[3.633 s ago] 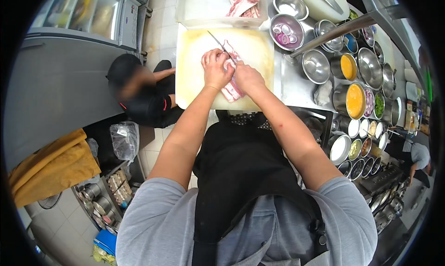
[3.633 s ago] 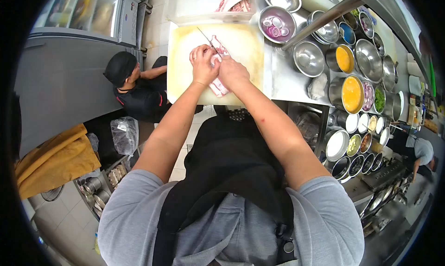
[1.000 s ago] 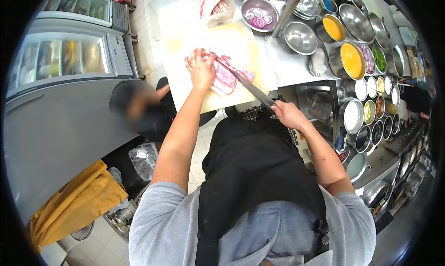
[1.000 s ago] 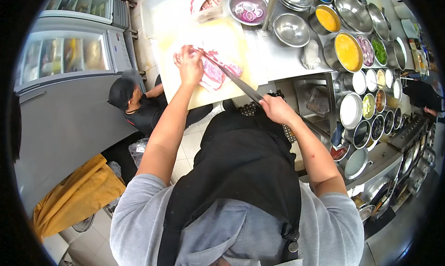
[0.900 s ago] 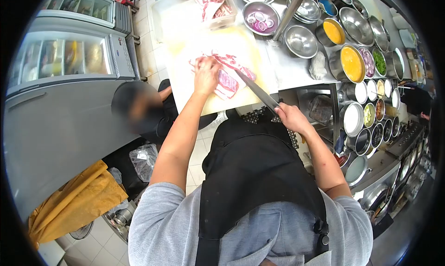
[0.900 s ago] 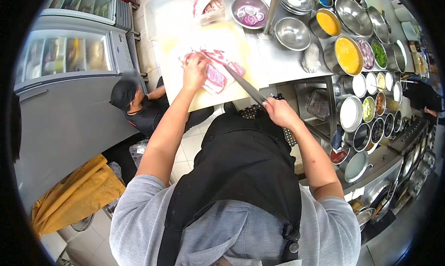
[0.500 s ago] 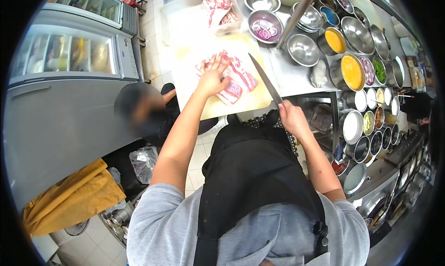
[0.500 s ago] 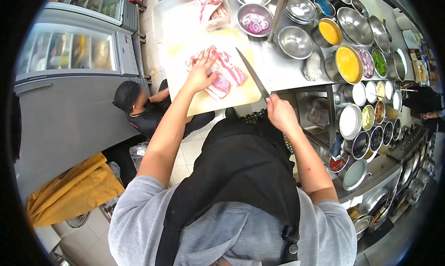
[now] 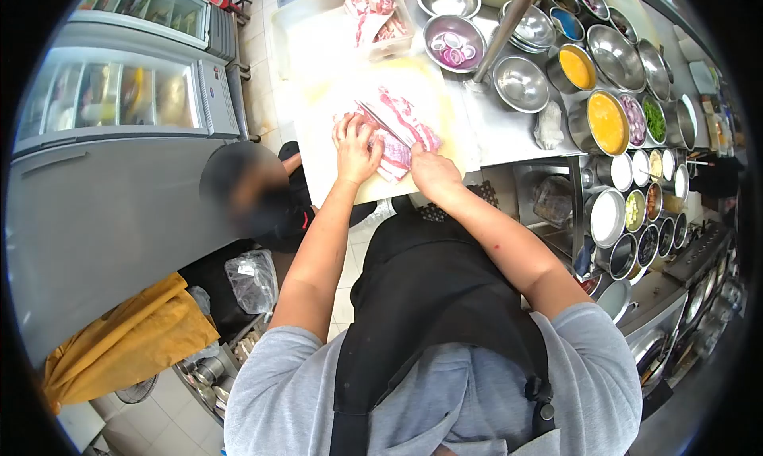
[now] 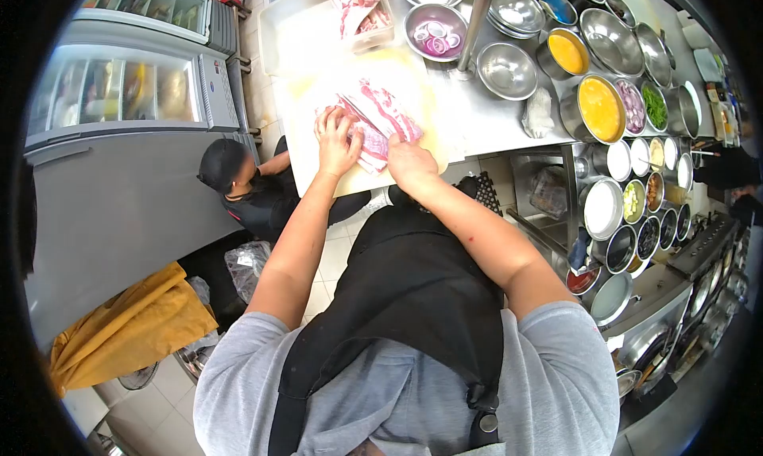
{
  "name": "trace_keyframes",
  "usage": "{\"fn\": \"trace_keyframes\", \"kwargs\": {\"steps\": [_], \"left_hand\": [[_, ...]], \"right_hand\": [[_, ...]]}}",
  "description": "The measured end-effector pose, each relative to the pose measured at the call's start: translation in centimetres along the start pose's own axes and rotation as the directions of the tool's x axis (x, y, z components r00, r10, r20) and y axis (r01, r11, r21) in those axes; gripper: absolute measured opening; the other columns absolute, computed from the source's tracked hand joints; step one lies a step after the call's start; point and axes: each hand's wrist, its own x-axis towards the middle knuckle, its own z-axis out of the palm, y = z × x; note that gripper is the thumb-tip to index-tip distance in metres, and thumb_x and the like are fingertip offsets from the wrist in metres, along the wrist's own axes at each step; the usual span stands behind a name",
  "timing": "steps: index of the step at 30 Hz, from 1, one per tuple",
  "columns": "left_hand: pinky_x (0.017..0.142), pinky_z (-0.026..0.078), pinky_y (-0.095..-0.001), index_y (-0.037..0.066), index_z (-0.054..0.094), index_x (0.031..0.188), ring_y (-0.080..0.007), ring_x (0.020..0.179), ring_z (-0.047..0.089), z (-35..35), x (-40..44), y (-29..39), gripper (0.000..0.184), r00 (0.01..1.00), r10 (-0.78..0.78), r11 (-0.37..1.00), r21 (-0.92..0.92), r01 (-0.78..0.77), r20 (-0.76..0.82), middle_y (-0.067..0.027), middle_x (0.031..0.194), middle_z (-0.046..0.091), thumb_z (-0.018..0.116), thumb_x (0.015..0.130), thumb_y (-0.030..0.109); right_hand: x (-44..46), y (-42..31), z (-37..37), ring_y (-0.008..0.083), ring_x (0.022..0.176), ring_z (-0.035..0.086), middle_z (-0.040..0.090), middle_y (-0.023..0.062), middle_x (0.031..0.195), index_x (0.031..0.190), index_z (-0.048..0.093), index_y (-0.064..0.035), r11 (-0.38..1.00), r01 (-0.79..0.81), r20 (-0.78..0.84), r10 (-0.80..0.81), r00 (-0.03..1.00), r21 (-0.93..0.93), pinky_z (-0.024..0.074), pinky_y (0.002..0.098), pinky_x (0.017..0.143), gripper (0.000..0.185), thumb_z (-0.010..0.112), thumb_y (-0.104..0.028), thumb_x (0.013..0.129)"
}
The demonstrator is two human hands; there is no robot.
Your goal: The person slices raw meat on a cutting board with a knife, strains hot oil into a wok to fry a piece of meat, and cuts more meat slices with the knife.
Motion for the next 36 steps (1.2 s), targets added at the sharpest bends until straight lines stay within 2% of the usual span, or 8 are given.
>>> {"fn": "trace_keyframes", "kwargs": {"steps": [5, 7, 13, 17, 22, 25, 31, 36], "left_hand": [[0.115, 0.027, -0.0572, 0.017, 0.072, 0.105, -0.0388, 0.136, 0.039, 1.4, -0.4, -0.4, 0.025, 0.999, 0.023, 1.000, 0.016, -0.022, -0.043, -0.0144, 0.130, 0.055, 0.068, 0.084, 0.030], [0.115, 0.027, -0.0573, 0.017, 0.072, 0.104, -0.0387, 0.136, 0.039, 2.0, -0.8, -0.4, 0.025, 0.999, 0.018, 1.000, 0.007, -0.017, -0.028, -0.0139, 0.130, 0.054, 0.067, 0.083, 0.030], [0.114, 0.027, -0.0581, 0.018, 0.073, 0.097, -0.0383, 0.136, 0.038, 1.7, -0.5, 0.3, 0.021, 1.000, -0.012, 1.000, 0.020, 0.013, -0.027, -0.0129, 0.130, 0.054, 0.067, 0.079, 0.029], [0.114, 0.024, -0.0587, 0.017, 0.074, 0.094, -0.0396, 0.136, 0.036, 2.2, -0.2, -0.1, 0.019, 0.998, -0.043, 0.999, 0.019, 0.044, -0.047, -0.0139, 0.130, 0.053, 0.068, 0.080, 0.029], [0.115, 0.024, -0.0575, 0.017, 0.074, 0.094, -0.0398, 0.136, 0.035, 2.8, -0.4, 0.0, 0.020, 1.000, 0.000, 1.000, -0.027, 0.000, -0.025, -0.0143, 0.130, 0.053, 0.068, 0.079, 0.028], [0.115, 0.024, -0.0571, 0.018, 0.074, 0.094, -0.0397, 0.136, 0.036, 2.7, -0.8, 0.1, 0.020, 0.999, 0.027, 0.999, -0.037, -0.028, -0.029, -0.0153, 0.129, 0.053, 0.068, 0.078, 0.028], [0.116, 0.024, -0.0589, 0.020, 0.075, 0.096, -0.0419, 0.136, 0.036, 3.1, 0.0, -0.2, 0.017, 0.985, -0.130, 0.982, 0.126, 0.144, -0.109, -0.0172, 0.130, 0.051, 0.069, 0.081, 0.027], [0.118, 0.022, -0.0598, 0.017, 0.074, 0.095, -0.0434, 0.140, 0.033, 2.9, 0.6, -0.7, 0.016, 0.980, -0.170, 0.980, 0.084, 0.180, -0.106, -0.0177, 0.132, 0.050, 0.068, 0.082, 0.026]], "right_hand": [[1.9, -0.1, 1.4, 0.0424, 0.092, 0.073, 0.071, 0.0307, 0.097, 0.113, 0.052, 0.0058, 1.000, 0.014, -0.028, -0.014, 1.000, 0.028, 0.0574, 0.0536, 0.081, 0.023, 0.041, -0.009, 0.098], [3.3, 0.1, 1.9, 0.0420, 0.090, 0.073, 0.072, 0.0308, 0.095, 0.112, 0.051, 0.0078, 0.991, 0.128, -0.096, -0.125, 0.988, 0.027, 0.0576, 0.0533, 0.079, 0.023, 0.042, -0.008, 0.098], [2.7, 1.3, 3.0, 0.0418, 0.089, 0.073, 0.071, 0.0333, 0.096, 0.112, 0.052, 0.0099, 0.992, 0.104, -0.082, -0.099, 0.992, 0.064, 0.0586, 0.0500, 0.075, 0.024, 0.043, -0.006, 0.096], [-1.5, 2.1, 1.1, 0.0431, 0.089, 0.073, 0.071, 0.0332, 0.096, 0.112, 0.052, 0.0107, 0.996, 0.083, 0.013, -0.083, 0.996, -0.016, 0.0584, 0.0506, 0.076, 0.025, 0.042, -0.006, 0.096], [2.7, 1.8, 2.7, 0.0440, 0.093, 0.072, 0.070, 0.0338, 0.098, 0.118, 0.051, 0.0123, 0.983, 0.180, -0.054, -0.182, 0.982, -0.025, 0.0573, 0.0528, 0.080, 0.030, 0.041, -0.006, 0.097], [2.6, 2.0, 3.0, 0.0429, 0.093, 0.073, 0.071, 0.0327, 0.098, 0.117, 0.052, 0.0097, 0.991, 0.128, -0.061, -0.125, 0.990, 0.044, 0.0581, 0.0516, 0.078, 0.029, 0.042, -0.008, 0.097], [-3.8, 4.6, 2.8, 0.0434, 0.091, 0.073, 0.071, 0.0313, 0.097, 0.108, 0.049, 0.0055, 0.999, 0.042, 0.002, -0.042, 0.999, -0.031, 0.0585, 0.0516, 0.077, 0.017, 0.045, -0.004, 0.094], [-9.4, 7.6, 4.2, 0.0444, 0.083, 0.073, 0.071, 0.0293, 0.088, 0.109, 0.047, 0.0050, 0.999, -0.015, 0.010, 0.016, 1.000, -0.033, 0.0587, 0.0528, 0.070, 0.017, 0.048, -0.002, 0.093]]}}
